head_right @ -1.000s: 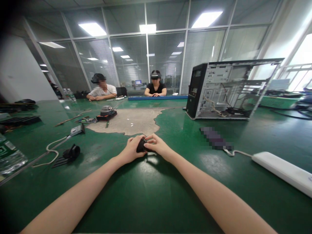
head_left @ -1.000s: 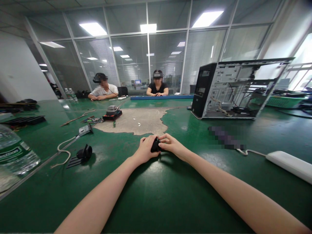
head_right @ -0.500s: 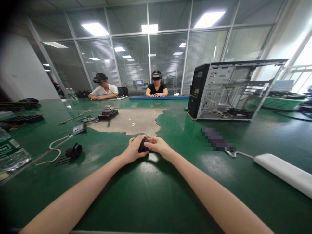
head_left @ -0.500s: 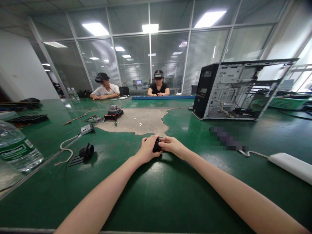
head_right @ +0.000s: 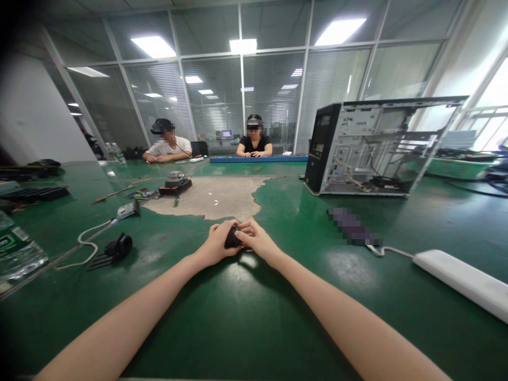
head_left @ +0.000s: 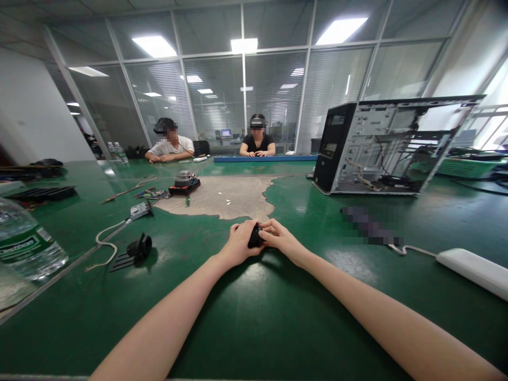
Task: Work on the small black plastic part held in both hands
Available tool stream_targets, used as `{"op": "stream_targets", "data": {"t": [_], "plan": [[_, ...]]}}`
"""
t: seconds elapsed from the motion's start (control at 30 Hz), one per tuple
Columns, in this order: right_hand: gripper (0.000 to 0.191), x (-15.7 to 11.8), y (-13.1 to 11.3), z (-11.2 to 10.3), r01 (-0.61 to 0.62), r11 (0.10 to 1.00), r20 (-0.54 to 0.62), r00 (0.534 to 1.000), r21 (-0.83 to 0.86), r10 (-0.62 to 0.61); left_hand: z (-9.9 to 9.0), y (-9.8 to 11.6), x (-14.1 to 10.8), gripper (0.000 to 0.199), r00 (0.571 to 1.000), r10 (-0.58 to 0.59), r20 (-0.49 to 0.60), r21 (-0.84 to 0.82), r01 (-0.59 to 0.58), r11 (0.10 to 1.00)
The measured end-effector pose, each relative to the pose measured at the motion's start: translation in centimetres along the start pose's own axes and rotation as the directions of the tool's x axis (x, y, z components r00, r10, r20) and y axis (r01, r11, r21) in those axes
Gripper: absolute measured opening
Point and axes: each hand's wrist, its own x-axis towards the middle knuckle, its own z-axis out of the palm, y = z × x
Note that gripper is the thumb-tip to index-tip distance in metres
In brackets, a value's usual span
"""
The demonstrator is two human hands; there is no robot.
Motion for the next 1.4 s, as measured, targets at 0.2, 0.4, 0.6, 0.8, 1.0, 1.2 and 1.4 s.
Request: {"op": "stream_targets", "data": {"t": [0.2, 0.4, 0.6, 0.8, 1.0, 1.2, 1.4], "plan": [[0.031, 0.27, 0.60, -0.58, -0.011, 1.000, 0.031, 0.999, -0.025, 0.012, -0.15, 0.18, -0.06, 0.055, 1.000, -0.003, -0.003, -0.006, 0.003, 1.000], [0.033, -0.28, -0.22, -0.52, 0.008, 1.000, 0.076, 0.997, -0.007, -0.008, -0.24, 0.33, -0.03, 0.055, 1.000, -0.007, -0.005, -0.015, 0.007, 1.000], [0.029, 0.07, 0.16, -0.18, -0.033, 0.999, 0.011, 0.999, 0.019, 0.032, -0.20, 0.16, -0.03, 0.056, 1.000, 0.020, -0.006, -0.009, -0.020, 1.000], [0.028, 0.41, 0.57, -0.62, -0.057, 0.998, 0.031, 0.998, 0.009, 0.057, -0.33, 0.33, -0.04, 0.055, 1.000, 0.005, 0.005, -0.003, -0.005, 1.000], [0.034, -0.14, -0.10, -0.74, 0.016, 1.000, 0.083, 0.996, -0.003, -0.016, -0.45, 0.43, -0.05, 0.052, 1.000, 0.010, 0.001, -0.018, -0.010, 1.000], [0.028, 0.04, 0.09, -0.25, -0.019, 0.999, 0.021, 1.000, 0.045, 0.018, -0.38, 0.23, -0.03, 0.054, 1.000, 0.029, -0.002, -0.017, -0.029, 0.999], [0.030, 0.42, 0.42, -0.41, -0.077, 0.997, -0.003, 0.997, 0.021, 0.077, -0.35, 0.18, -0.01, 0.054, 1.000, 0.029, -0.002, -0.014, -0.029, 0.999]]}}
